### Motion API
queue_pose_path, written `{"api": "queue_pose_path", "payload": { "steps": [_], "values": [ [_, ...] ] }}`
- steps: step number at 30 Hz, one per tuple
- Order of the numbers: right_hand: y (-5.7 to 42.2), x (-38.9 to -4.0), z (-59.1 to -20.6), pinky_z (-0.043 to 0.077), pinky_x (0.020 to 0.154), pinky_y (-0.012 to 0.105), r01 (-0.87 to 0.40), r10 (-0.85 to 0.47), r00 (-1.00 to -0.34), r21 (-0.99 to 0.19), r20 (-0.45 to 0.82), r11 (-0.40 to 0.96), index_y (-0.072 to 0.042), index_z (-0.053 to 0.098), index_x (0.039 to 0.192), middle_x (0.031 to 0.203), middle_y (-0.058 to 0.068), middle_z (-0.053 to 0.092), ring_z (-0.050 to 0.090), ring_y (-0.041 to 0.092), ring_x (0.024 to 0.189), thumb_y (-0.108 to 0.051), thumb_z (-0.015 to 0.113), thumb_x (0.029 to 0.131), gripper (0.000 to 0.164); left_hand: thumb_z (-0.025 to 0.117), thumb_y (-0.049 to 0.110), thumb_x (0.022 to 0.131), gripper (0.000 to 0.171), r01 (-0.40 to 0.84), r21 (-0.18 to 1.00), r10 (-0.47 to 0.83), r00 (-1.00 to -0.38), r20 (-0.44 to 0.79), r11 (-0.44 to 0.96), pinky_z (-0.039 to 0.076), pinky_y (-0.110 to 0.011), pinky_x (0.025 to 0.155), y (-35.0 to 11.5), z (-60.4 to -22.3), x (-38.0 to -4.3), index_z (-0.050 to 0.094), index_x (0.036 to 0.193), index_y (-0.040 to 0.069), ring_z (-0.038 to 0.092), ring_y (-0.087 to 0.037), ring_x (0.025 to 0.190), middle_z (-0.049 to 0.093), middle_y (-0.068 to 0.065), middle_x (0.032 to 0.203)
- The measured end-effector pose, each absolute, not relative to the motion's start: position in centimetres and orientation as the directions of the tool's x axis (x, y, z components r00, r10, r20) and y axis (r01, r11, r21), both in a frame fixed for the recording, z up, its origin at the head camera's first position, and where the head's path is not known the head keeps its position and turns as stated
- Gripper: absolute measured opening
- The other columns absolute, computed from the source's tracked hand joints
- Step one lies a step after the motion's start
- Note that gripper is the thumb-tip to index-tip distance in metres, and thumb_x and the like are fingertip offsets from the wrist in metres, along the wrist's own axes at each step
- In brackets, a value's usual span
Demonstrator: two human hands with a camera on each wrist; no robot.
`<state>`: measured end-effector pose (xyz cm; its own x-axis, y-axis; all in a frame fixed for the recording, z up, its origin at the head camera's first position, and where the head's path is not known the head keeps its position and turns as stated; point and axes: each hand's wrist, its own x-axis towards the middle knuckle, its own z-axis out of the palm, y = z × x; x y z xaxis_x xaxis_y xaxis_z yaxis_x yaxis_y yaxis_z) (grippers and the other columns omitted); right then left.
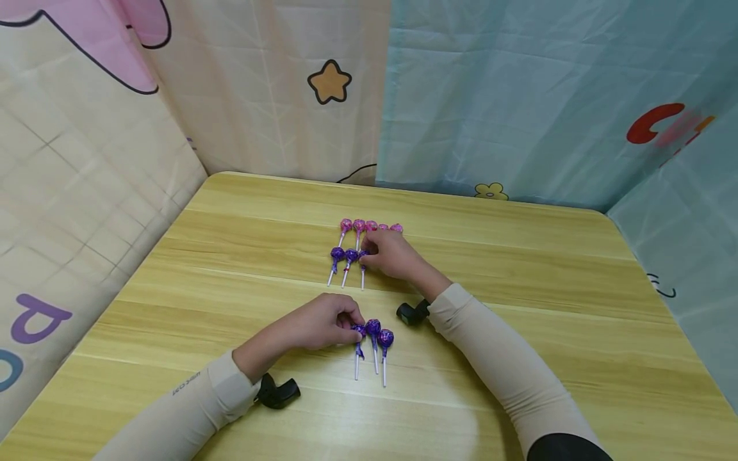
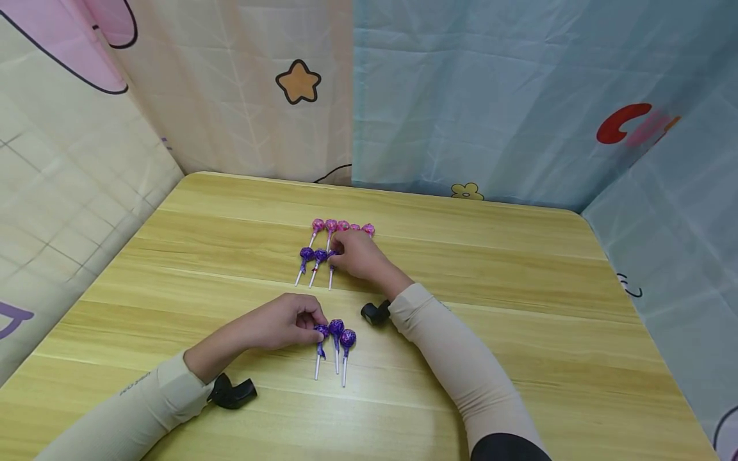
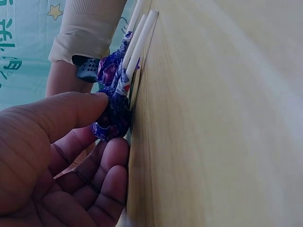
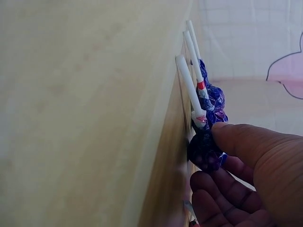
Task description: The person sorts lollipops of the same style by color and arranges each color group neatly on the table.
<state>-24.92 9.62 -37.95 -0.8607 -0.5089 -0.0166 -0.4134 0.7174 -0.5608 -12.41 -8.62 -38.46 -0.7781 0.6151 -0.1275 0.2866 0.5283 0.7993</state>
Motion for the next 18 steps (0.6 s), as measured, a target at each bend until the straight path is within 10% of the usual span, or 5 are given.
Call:
{"api": "queue_pose_path", "payload": {
  "steps": [18],
  "values": [
    [9.67, -25.10, -38.03, 0.048, 0.074, 0.030, -0.397, -0.490, -0.872, -0.560, -0.019, 0.728, -0.012, 0.064, 0.093, 0.089, 0.002, 0.062, 0.054, 0.019, 0.083, -0.020, 0.077, 0.088, 0.016, 0.076, 0.009, 0.087, 0.009, 0.294, 0.794, 0.615, -0.778, -0.125, 0.533, 0.049, -0.026, 0.063, -8.52, -38.49, -12.56, 0.069, 0.090, 0.012, 0.057, -0.011, 0.071, 0.061, 0.005, 0.079]
  ]
}}
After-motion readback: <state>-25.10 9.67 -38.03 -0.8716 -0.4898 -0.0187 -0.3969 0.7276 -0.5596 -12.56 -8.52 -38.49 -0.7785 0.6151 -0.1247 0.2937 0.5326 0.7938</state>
